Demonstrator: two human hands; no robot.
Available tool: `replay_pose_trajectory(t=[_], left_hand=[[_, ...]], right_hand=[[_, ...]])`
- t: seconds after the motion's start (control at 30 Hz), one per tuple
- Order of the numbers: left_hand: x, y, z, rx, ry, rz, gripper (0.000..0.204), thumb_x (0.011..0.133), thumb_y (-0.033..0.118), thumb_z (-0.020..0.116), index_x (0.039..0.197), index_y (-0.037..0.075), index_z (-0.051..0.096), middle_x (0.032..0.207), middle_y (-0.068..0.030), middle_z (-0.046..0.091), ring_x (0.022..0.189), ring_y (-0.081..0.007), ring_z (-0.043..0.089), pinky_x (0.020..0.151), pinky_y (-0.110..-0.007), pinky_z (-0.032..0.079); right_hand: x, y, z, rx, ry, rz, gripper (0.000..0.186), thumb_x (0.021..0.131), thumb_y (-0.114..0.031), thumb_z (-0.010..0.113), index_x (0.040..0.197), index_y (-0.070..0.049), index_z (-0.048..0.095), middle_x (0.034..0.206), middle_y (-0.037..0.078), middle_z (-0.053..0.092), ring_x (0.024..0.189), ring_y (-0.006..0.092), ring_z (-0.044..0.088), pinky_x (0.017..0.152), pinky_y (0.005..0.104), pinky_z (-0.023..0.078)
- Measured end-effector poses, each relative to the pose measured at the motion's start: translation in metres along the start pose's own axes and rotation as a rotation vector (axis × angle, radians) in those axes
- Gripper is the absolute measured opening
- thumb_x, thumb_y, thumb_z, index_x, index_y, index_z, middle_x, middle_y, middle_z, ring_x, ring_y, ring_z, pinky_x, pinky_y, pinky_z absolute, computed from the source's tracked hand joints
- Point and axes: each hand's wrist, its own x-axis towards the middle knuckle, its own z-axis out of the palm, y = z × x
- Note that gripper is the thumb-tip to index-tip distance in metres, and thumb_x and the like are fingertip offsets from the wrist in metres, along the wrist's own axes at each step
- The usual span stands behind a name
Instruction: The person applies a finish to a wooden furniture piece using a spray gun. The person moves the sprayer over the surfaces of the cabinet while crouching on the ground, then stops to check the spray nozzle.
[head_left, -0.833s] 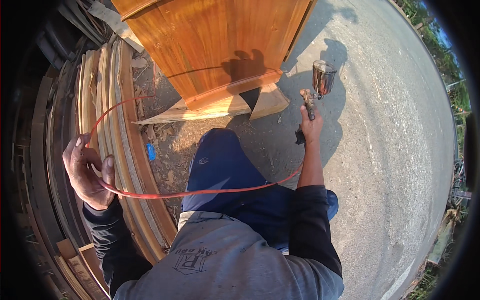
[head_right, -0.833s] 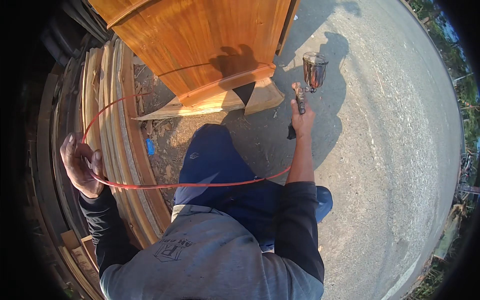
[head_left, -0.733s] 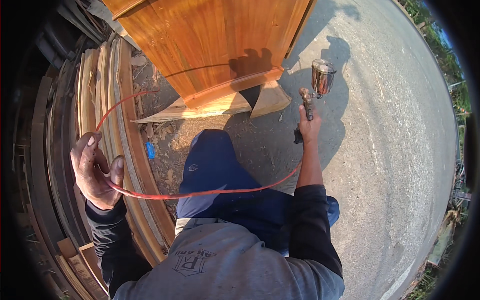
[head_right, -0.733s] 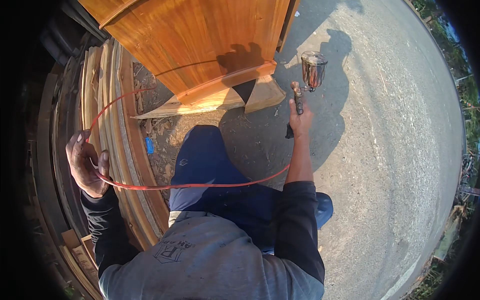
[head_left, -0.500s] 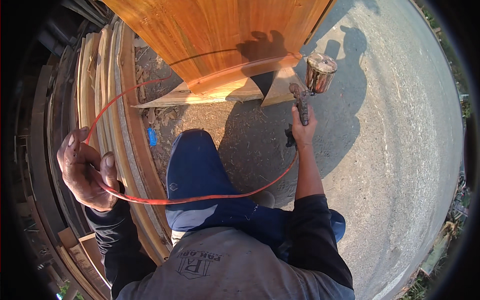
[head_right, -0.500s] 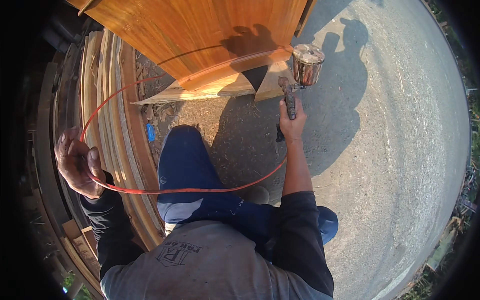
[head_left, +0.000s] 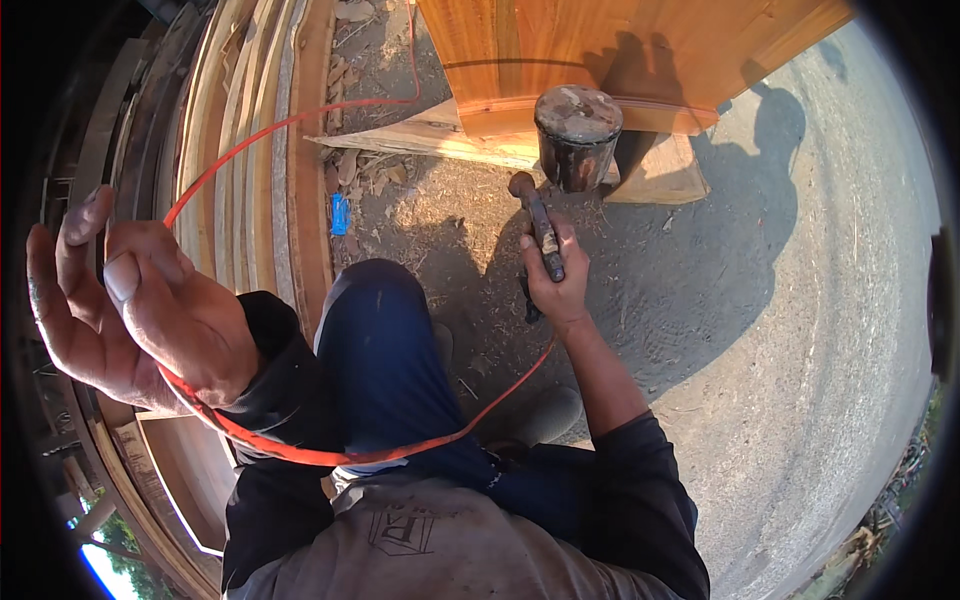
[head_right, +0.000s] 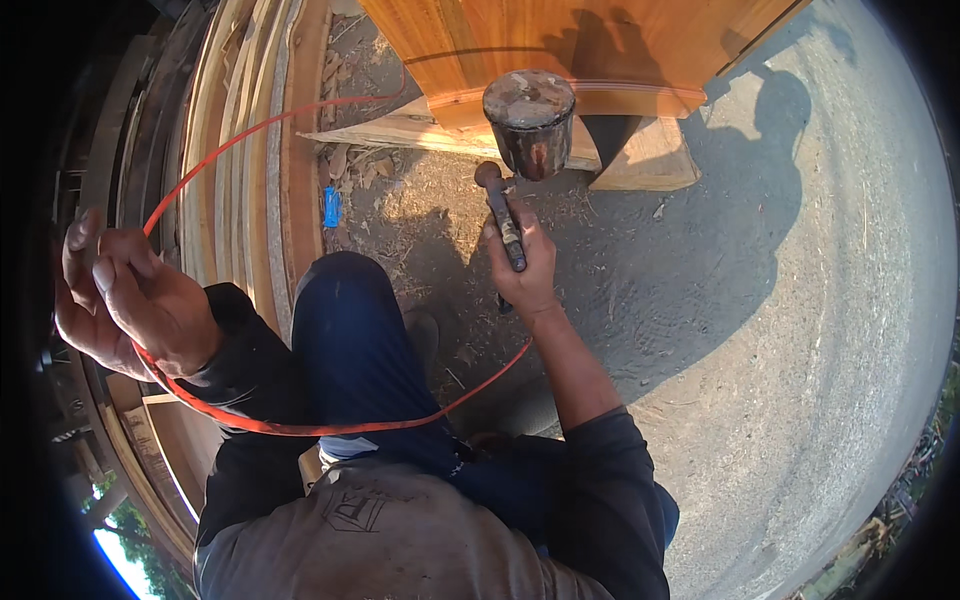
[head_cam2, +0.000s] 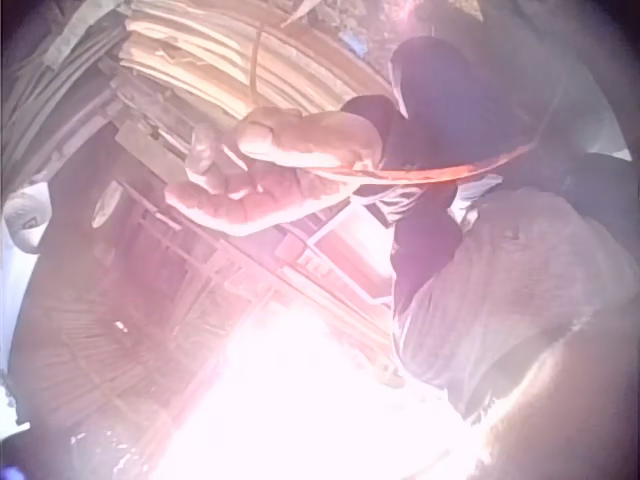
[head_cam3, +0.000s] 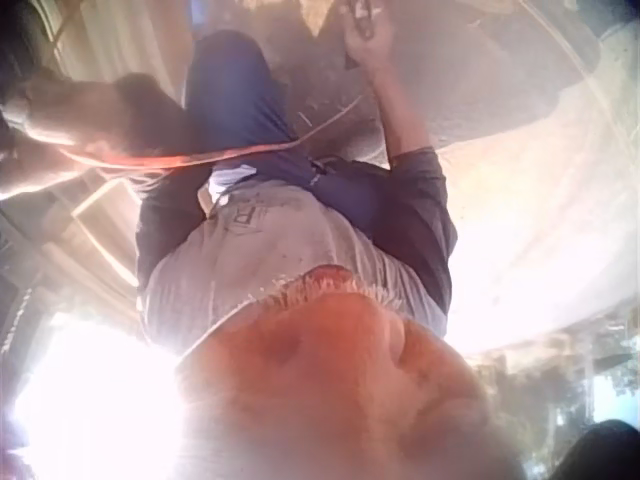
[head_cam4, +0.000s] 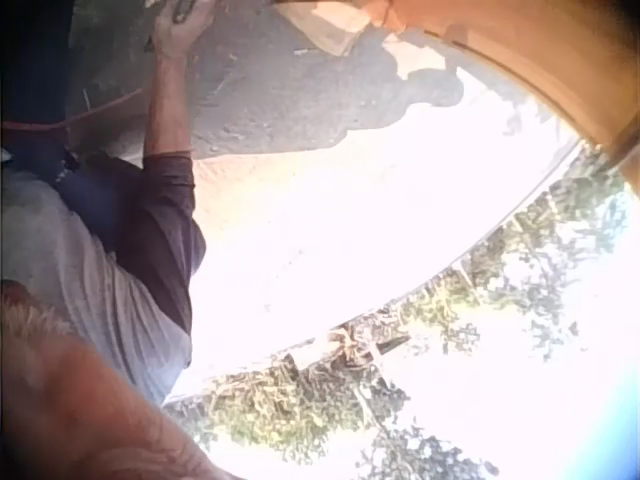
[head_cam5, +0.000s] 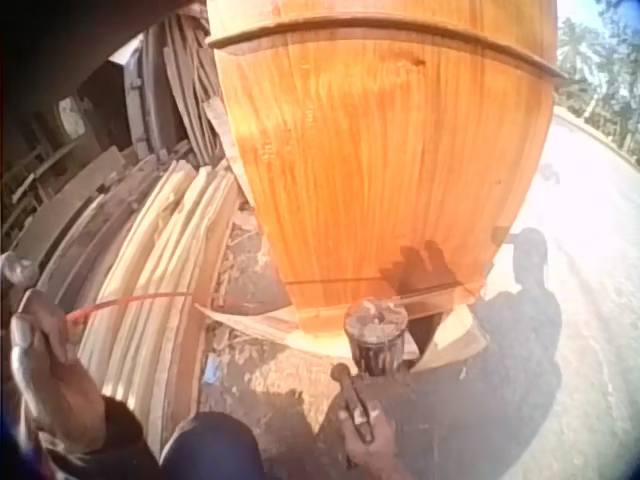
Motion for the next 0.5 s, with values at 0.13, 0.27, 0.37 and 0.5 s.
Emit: replay_pose_trajectory(t=[0.13,0.27,0.37,0.5], left_hand=[[0.007,0.014,0.022,0.136,0.101,-0.011,0.038,0.097,-0.003,0.049,0.134,0.006,0.051,0.114,-0.0258,0.069,0.058,-0.0115,0.048,0.060,-0.025,0.042],[0.003,0.005,0.006,0.148,0.099,0.019,0.046,0.094,0.001,0.062,0.137,-0.007,0.046,0.107,-0.0256,0.070,0.055,-0.0095,0.050,0.053,-0.023,0.039],[-0.018,-0.007,-0.001,0.219,0.179,-0.001,0.045,0.095,0.005,0.065,0.134,-0.008,0.049,0.104,-0.0216,0.071,0.067,-0.0129,0.063,0.058,-0.022,0.049],[-0.034,-0.020,-0.020,0.311,0.122,-0.082,0.043,0.097,0.006,0.064,0.134,-0.008,0.049,0.106,-0.0187,0.071,0.086,-0.0173,0.071,0.070,-0.022,0.057]], right_hand=[[0.005,-0.004,-0.002,-0.018,-0.170,0.079,0.038,0.092,-0.015,0.071,0.125,-0.001,0.060,0.097,0.016,0.069,0.085,0.0276,0.070,0.080,0.0370,0.054],[0.030,0.002,-0.051,-0.166,-0.192,-0.054,0.040,0.092,-0.018,0.070,0.126,0.001,0.060,0.094,0.017,0.068,0.085,0.0291,0.070,0.081,0.0372,0.054],[0.042,-0.001,-0.098,-0.256,-0.186,-0.004,0.041,0.094,-0.019,0.069,0.128,0.002,0.059,0.099,0.018,0.068,0.088,0.0258,0.069,0.081,0.0349,0.053],[0.044,0.021,-0.148,-0.295,0.020,0.024,0.039,0.097,-0.016,0.068,0.131,0.001,0.058,0.099,0.008,0.066,0.089,0.0129,0.061,0.079,0.0287,0.050]])
